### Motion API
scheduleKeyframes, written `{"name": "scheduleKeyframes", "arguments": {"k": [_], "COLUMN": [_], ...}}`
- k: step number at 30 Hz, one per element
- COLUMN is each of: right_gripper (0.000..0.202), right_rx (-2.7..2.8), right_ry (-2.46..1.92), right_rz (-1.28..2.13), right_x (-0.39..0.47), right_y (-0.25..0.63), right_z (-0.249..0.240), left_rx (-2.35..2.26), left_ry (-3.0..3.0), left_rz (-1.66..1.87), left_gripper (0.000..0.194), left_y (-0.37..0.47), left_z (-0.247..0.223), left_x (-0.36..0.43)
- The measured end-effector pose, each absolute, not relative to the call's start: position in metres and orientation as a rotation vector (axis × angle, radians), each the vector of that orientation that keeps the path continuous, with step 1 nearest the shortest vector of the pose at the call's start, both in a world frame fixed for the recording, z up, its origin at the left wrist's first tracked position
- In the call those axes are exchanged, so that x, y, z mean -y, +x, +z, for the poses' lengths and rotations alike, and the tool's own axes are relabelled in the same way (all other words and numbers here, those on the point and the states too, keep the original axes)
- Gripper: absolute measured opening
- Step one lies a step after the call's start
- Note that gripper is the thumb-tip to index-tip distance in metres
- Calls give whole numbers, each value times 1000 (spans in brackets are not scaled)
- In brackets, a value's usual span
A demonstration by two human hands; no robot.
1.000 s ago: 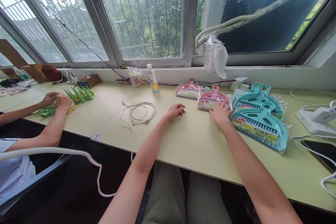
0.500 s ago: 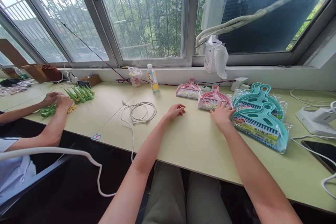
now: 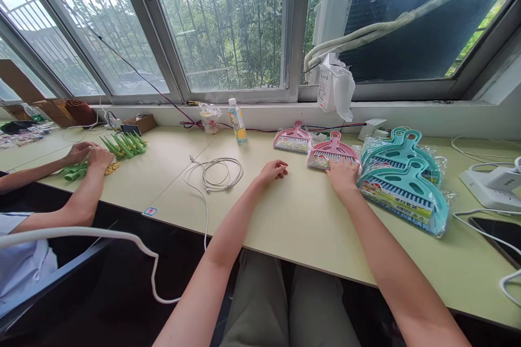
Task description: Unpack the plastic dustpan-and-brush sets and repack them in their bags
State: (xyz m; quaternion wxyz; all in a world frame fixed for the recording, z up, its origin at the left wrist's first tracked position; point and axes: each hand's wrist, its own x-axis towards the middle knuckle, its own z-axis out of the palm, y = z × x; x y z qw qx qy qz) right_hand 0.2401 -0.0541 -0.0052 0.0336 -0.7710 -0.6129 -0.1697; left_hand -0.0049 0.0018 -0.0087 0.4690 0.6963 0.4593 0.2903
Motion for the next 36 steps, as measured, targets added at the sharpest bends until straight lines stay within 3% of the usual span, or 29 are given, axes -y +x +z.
{"name": "scheduleKeyframes", "arguments": {"k": [25, 36], "right_gripper": [59, 53], "right_rx": [2283, 2209], "right_ry": [-1911, -1831], "right_rz": [-463, -579], "right_x": [43, 52], "right_y": [234, 227], "right_z": [-25, -16], "left_rx": [-1151, -1136], "left_ry": [1733, 1722], "left_rz": [699, 713], "left_gripper": [28, 26], "left_y": [-5, -5], "left_z": [-10, -8], "left_x": [-4, 0]}}
